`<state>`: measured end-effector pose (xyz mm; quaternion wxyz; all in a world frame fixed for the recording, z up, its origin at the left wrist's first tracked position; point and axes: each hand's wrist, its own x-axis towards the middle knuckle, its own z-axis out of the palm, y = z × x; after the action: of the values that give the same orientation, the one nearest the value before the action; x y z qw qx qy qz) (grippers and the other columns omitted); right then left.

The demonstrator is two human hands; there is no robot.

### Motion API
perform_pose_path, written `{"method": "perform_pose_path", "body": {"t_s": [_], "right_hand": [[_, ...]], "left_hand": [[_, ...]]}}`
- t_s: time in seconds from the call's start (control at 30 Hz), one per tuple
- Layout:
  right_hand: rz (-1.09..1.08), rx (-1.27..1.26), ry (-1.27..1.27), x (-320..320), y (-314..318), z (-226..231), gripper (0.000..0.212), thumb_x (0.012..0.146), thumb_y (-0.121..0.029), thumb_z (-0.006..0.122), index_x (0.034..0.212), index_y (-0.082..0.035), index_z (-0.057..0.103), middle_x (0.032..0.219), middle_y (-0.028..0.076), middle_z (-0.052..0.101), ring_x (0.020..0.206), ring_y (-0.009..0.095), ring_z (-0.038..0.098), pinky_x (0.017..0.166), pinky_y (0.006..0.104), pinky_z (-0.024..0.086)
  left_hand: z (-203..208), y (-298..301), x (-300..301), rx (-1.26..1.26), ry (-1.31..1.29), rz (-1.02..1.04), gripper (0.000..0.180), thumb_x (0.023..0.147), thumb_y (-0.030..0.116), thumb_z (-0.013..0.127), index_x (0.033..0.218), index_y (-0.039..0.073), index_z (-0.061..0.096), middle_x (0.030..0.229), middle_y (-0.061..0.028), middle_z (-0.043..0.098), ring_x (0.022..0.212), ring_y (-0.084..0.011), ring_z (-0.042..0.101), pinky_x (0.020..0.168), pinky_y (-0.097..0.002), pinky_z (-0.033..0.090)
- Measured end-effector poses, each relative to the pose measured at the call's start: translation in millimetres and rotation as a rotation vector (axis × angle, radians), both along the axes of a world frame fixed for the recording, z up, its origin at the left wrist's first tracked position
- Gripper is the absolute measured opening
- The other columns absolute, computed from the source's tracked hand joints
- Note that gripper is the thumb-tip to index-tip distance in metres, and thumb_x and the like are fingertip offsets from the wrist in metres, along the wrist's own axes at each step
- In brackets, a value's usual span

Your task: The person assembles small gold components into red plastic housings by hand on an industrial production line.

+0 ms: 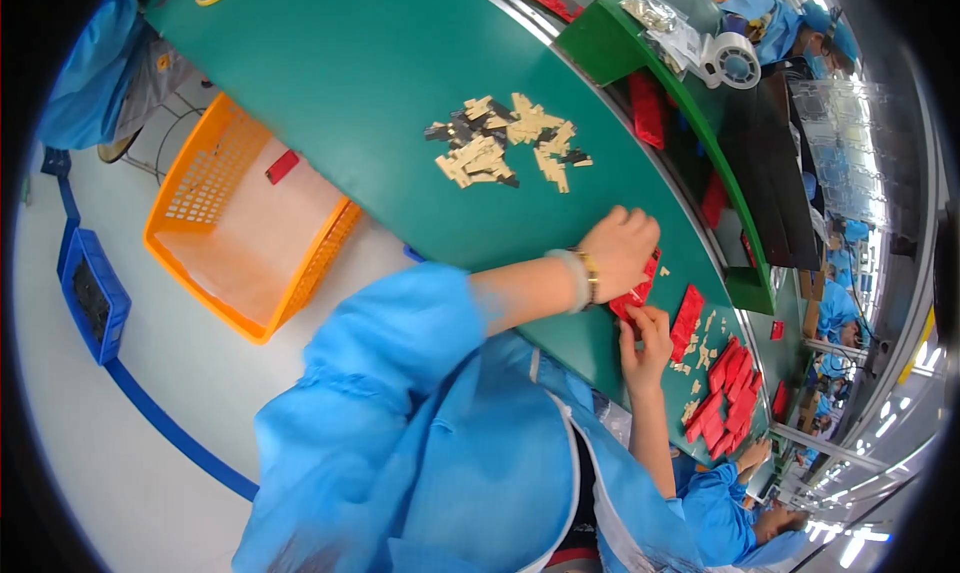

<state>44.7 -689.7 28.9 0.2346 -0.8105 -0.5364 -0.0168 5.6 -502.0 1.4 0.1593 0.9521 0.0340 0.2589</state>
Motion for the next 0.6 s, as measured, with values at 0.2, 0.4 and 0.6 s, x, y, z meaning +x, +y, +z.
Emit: {"method": "perform_pose_path", "body": {"t_s": [0.2,0.4,0.6], "right_hand": [[0.090,0.144,-0.218,51,43,12,0.024,0.077,0.006,0.067,0.100,-0.002,0.064,0.094,0.011,0.058,0.070,0.016,0.059,0.058,0.0241,0.048],[-0.240,0.164,-0.337,162,138,-4,0.047,0.087,-0.018,0.058,0.131,-0.008,0.046,0.125,0.019,0.047,0.109,0.036,0.052,0.086,0.0433,0.046],[-0.565,-0.147,-0.561,186,73,-10,0.047,0.079,-0.020,0.062,0.122,-0.004,0.053,0.120,0.019,0.052,0.113,0.036,0.048,0.091,0.0487,0.040]], "left_hand": [[13,97,-81,0.019,0.075,0.418,0.071,0.074,0.034,0.071,0.132,0.003,0.043,0.132,-0.0163,0.044,0.124,-0.0311,0.040,0.101,-0.0430,0.034],[4,122,-76,-0.006,0.062,0.361,0.057,0.075,0.017,0.068,0.128,0.005,0.049,0.124,-0.0134,0.050,0.119,-0.0299,0.045,0.098,-0.0407,0.037],[6,131,-68,-0.042,-0.039,0.349,0.042,0.071,0.004,0.065,0.112,0.002,0.057,0.110,-0.0128,0.053,0.104,-0.0320,0.051,0.089,-0.0406,0.041]]}}
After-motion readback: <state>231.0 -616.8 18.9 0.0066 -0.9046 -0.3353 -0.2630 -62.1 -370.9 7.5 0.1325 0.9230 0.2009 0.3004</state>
